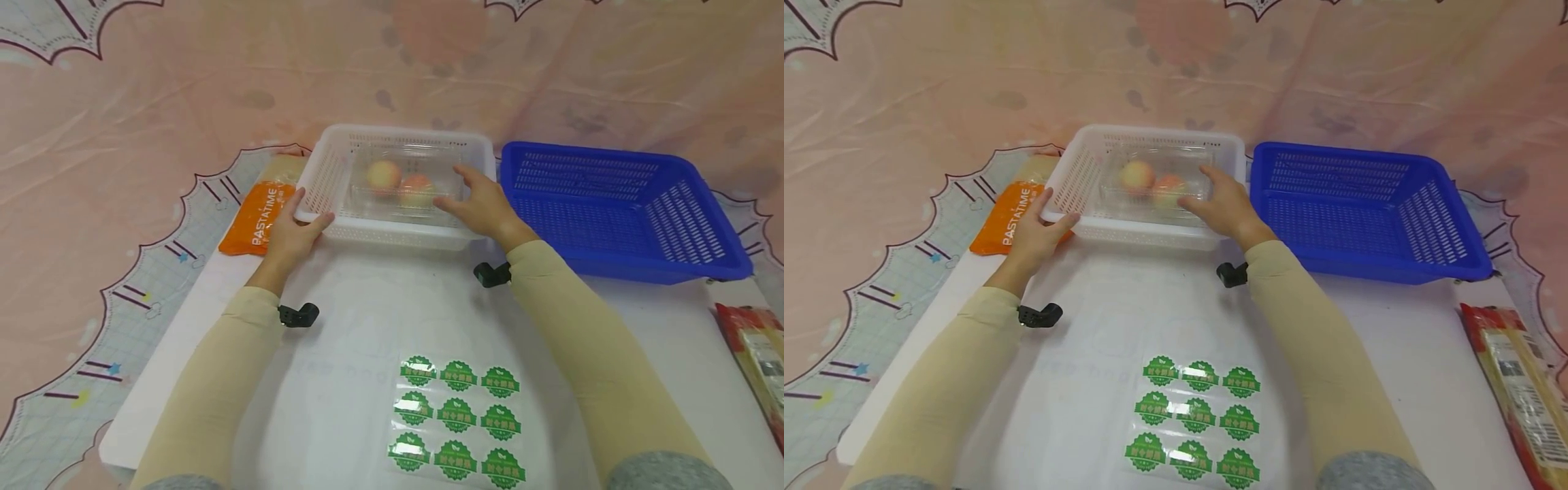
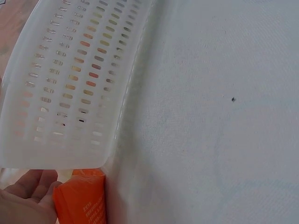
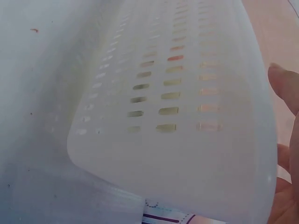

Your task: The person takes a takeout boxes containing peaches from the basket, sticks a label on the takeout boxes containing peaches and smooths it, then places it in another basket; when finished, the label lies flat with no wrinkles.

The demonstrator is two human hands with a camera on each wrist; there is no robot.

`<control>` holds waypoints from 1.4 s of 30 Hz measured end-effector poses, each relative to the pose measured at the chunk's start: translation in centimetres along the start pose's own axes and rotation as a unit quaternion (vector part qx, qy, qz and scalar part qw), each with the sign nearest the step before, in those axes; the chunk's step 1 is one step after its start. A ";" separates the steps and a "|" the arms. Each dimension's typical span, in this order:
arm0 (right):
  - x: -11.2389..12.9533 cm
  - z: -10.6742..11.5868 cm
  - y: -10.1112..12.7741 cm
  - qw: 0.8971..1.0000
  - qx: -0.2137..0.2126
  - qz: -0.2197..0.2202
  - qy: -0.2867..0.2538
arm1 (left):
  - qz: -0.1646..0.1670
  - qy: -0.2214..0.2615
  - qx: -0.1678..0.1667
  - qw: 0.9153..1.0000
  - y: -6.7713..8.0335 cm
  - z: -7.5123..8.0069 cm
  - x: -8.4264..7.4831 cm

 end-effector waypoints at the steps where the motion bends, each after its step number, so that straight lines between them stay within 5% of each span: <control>1: 0.0 0.0 -0.1 1.000 0.000 -0.001 0.001 | -0.001 0.000 0.000 1.000 0.0 0.0 0.0; 17: 0.5 -0.8 -0.6 1.000 0.011 0.011 -0.023 | -0.004 0.011 -0.002 1.000 0.1 0.3 -0.1; 28: 0.7 -0.5 -1.3 1.000 -0.003 -0.002 0.010 | -0.002 0.008 -0.008 1.000 -0.3 0.1 0.2; 42: 0.5 -0.6 -2.1 0.999 0.008 -0.037 -0.014 | -0.009 0.006 -0.003 1.000 -0.2 -0.2 0.0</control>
Point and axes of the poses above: each hand's wrist, its own y-axis away from the middle knuckle, its own z-axis out of the back of the hand, x = y × z, the point moved 8 cm from there along -y, towards the middle knuckle, and after that the axes turned 7 degrees about x, right-handed, at the moved point
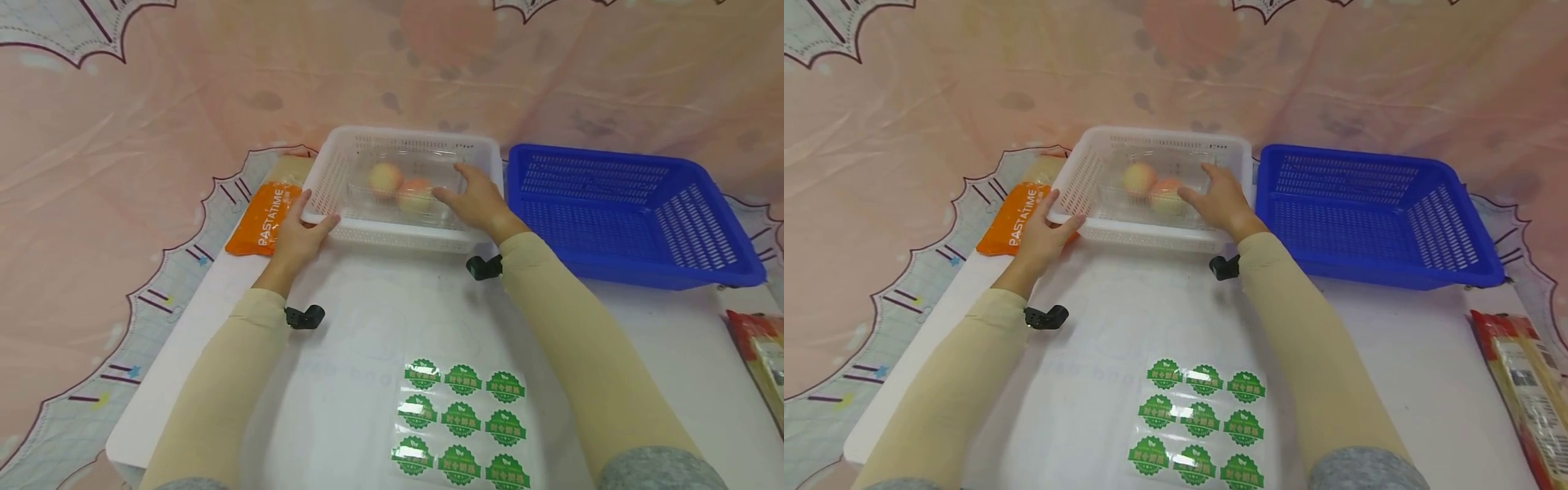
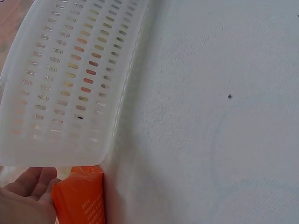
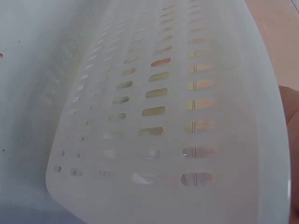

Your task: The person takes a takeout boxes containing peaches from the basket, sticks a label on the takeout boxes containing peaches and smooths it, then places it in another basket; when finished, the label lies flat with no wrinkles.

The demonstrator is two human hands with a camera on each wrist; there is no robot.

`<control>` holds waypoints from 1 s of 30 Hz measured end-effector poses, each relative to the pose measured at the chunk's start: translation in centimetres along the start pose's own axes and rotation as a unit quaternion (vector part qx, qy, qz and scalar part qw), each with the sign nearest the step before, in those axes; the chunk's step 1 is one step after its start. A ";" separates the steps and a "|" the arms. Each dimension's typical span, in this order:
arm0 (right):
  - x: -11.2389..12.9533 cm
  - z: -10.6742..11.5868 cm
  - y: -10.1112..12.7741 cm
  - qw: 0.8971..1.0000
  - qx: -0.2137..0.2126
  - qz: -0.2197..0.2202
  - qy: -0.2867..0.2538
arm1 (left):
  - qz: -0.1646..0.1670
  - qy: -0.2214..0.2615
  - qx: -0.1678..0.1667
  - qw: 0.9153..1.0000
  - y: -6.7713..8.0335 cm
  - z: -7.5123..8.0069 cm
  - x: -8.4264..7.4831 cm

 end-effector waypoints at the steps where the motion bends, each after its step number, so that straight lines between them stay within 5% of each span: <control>1: 0.0 -0.1 -0.1 1.000 0.002 -0.002 -0.001 | 0.000 0.000 0.000 1.000 0.0 0.0 0.0; 30: -0.9 -2.1 -1.4 0.995 0.058 -0.041 -0.064 | 0.004 -0.003 0.007 1.000 -0.3 -0.1 0.2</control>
Point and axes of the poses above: each hand's wrist, its own y-axis away from the middle knuckle, its own z-axis out of the back of the hand, x = y × z, the point moved 8 cm from there along -y, towards the middle knuckle, and after that the axes turned 7 degrees about x, right-handed, at the moved point
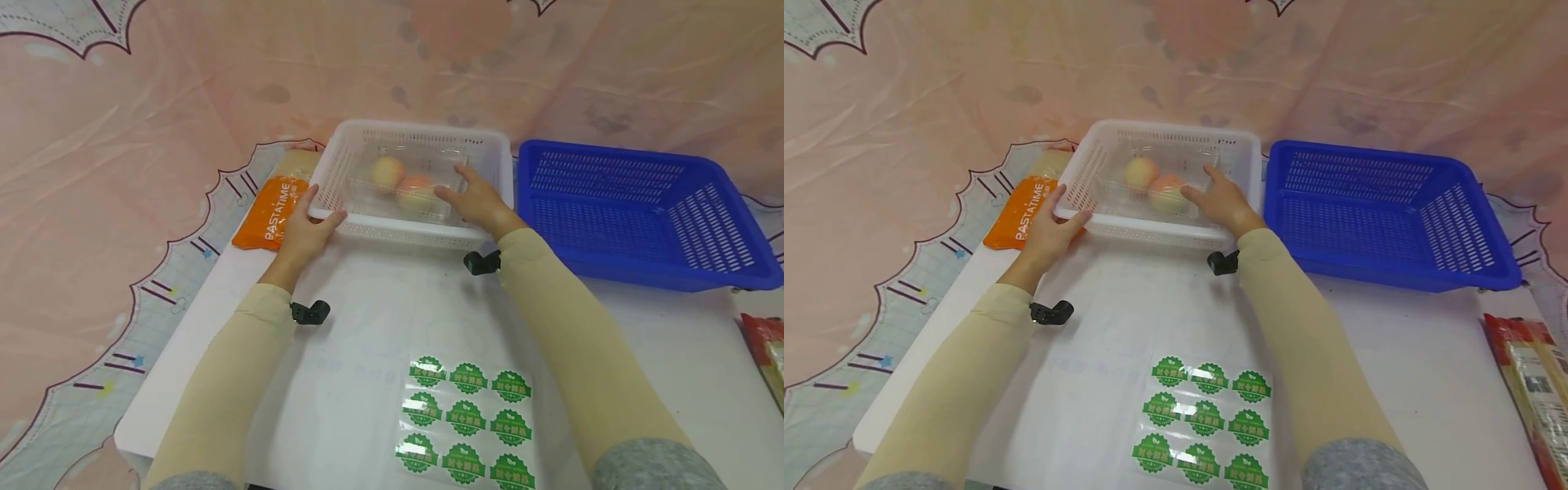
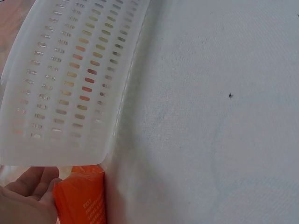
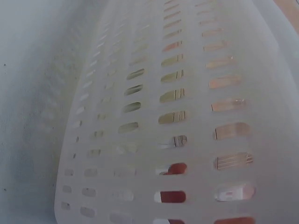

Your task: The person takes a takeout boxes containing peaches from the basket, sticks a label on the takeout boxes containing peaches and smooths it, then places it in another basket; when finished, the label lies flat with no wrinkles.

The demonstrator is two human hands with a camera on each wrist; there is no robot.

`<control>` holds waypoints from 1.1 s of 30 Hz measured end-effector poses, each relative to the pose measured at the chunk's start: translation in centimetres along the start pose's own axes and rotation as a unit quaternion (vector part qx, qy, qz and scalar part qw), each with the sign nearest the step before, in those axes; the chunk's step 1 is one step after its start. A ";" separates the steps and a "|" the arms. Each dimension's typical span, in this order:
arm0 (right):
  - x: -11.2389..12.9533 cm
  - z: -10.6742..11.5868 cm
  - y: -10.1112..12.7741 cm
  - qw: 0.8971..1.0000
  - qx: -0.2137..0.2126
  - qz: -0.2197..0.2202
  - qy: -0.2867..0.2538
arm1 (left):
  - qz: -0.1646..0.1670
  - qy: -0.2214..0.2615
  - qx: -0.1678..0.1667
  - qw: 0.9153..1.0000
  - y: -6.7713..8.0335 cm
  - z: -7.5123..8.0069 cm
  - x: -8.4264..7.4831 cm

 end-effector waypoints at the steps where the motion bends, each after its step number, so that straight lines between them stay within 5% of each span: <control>1: 0.0 0.0 -0.1 1.000 0.002 -0.003 -0.006 | 0.000 0.000 0.000 1.000 0.0 0.0 0.0; 15: -0.2 -0.5 -0.4 0.999 0.020 -0.008 -0.037 | -0.013 -0.005 0.001 1.000 -0.4 -0.1 -0.1; 33: 0.2 0.3 -0.4 0.994 -0.039 0.039 -0.099 | -0.018 -0.009 0.000 1.000 -0.5 0.0 0.0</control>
Point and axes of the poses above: each hand's wrist, its own y-axis away from the middle knuckle, its own z-axis out of the back of the hand, x = y × z, the point moved 8 cm from there along -y, towards the middle knuckle, and after that the axes turned 7 degrees about x, right-handed, at the moved point
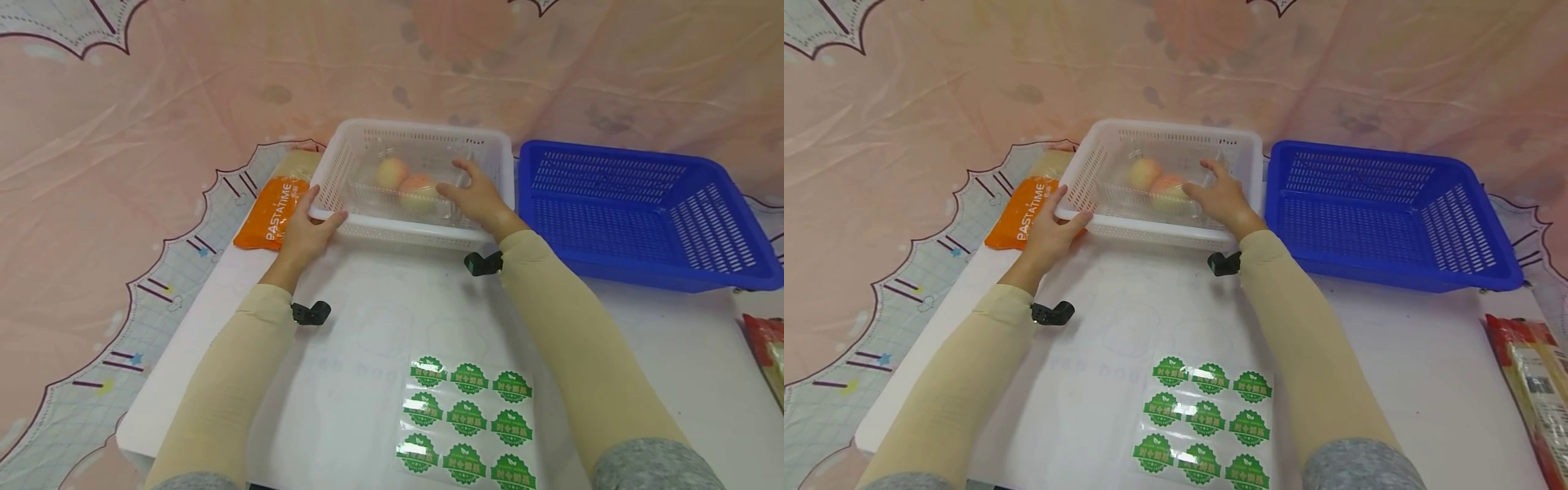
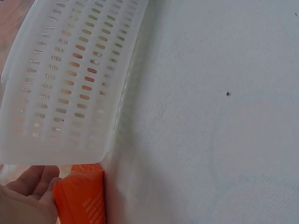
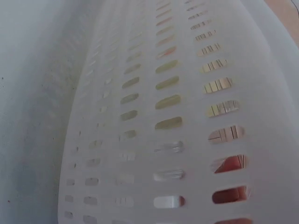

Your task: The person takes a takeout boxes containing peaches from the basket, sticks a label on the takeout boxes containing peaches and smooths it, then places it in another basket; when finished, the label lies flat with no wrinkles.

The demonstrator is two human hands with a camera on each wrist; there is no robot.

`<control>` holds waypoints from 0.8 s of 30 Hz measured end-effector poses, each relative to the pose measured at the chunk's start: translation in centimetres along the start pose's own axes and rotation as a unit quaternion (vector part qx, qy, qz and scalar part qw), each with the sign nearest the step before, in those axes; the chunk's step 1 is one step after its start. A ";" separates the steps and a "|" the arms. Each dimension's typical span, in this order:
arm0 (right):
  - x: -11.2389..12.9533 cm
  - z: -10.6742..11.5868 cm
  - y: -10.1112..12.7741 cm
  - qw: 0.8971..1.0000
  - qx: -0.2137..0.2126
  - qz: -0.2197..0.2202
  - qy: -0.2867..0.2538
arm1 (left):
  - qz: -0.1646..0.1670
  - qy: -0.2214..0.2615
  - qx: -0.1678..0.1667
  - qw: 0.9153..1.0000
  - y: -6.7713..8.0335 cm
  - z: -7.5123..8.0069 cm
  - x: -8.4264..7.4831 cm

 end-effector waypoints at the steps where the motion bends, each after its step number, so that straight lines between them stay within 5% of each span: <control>1: 0.0 0.0 0.0 1.000 0.000 0.002 -0.006 | 0.000 0.001 0.000 1.000 0.0 0.0 0.0; 13: 0.4 -0.2 0.5 0.995 0.008 0.028 -0.095 | 0.002 0.005 0.000 1.000 0.3 0.0 0.0; 24: 0.8 0.0 1.0 0.993 -0.022 0.043 -0.104 | 0.002 0.008 0.005 1.000 0.7 0.1 -0.2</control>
Point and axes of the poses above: each hand's wrist, its own y-axis away from the middle knuckle, its own z-axis out of the back of the hand, x = y × z, the point moved 8 cm from there along -y, towards the middle knuckle, and after that the axes turned 7 degrees about x, right-handed, at the moved point
